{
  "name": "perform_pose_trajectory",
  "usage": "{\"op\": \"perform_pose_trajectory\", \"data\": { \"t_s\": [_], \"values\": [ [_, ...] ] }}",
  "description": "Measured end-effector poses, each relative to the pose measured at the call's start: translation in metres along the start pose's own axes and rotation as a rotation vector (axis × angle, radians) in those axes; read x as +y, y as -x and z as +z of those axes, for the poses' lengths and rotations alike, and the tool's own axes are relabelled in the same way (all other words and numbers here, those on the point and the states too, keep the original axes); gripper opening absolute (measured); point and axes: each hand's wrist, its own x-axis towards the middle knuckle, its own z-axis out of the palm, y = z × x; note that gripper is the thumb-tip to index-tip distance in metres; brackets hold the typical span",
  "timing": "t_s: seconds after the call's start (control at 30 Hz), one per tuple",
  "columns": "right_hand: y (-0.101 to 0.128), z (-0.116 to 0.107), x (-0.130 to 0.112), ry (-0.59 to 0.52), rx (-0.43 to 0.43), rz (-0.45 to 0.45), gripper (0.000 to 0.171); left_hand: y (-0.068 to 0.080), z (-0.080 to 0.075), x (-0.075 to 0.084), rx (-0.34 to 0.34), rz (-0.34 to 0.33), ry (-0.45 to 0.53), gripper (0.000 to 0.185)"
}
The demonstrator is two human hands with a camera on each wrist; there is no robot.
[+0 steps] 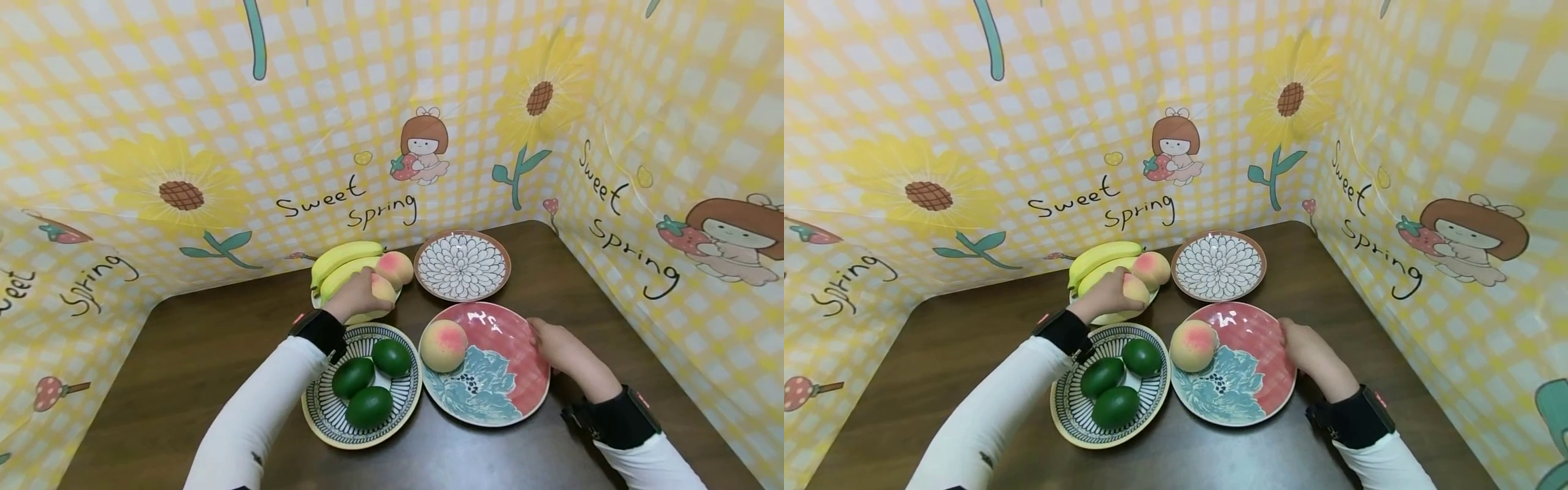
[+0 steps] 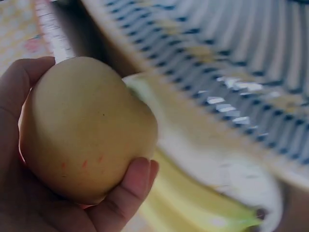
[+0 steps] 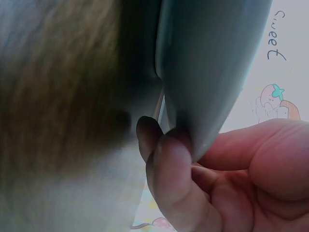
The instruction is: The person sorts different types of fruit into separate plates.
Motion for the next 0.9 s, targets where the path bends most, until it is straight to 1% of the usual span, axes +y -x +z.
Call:
{"op": "perform_pose_trajectory", "data": {
  "t_s": [0.07,0.1,0.13,0.23,0.3,0.4,0.47,0.57,0.63,0.7,0.8,0.9],
  "values": [
    [0.000,0.001,-0.001,0.002,0.000,-0.009,0.045,0.008,-0.006,0.008,0.009,0.048,0.018,0.083],
    [0.001,0.002,-0.001,0.006,0.005,-0.016,0.044,0.012,-0.009,0.014,0.015,0.081,0.036,0.082],
    [0.001,0.002,-0.001,0.010,0.009,-0.018,0.044,0.015,-0.011,0.022,0.022,0.129,0.049,0.079],
    [0.001,0.001,-0.002,0.019,0.019,-0.019,0.043,0.027,-0.015,0.053,0.016,0.236,0.046,0.080],
    [0.002,0.001,-0.002,0.022,0.023,-0.019,0.043,0.035,-0.015,0.076,0.004,0.281,0.016,0.083],
    [0.002,0.001,-0.002,0.027,0.018,-0.018,0.044,0.045,-0.011,0.106,-0.036,0.320,-0.056,0.092],
    [0.002,0.001,-0.002,0.028,0.027,-0.023,0.043,0.048,-0.004,0.125,-0.056,0.361,-0.100,0.091],
    [0.003,-0.001,-0.001,0.039,0.035,-0.036,0.042,0.052,0.010,0.146,-0.087,0.433,-0.179,0.089],
    [0.003,-0.003,-0.001,0.040,0.044,-0.050,0.040,0.054,0.021,0.157,-0.101,0.479,-0.236,0.085],
    [0.003,-0.003,0.000,0.033,0.044,-0.059,0.039,0.056,0.032,0.165,-0.116,0.514,-0.286,0.084],
    [0.003,-0.002,0.001,0.018,0.036,-0.072,0.039,0.058,0.045,0.171,-0.140,0.533,-0.322,0.083],
    [0.003,-0.002,0.001,0.006,0.026,-0.080,0.039,0.058,0.056,0.171,-0.162,0.532,-0.345,0.081]
  ]
}}
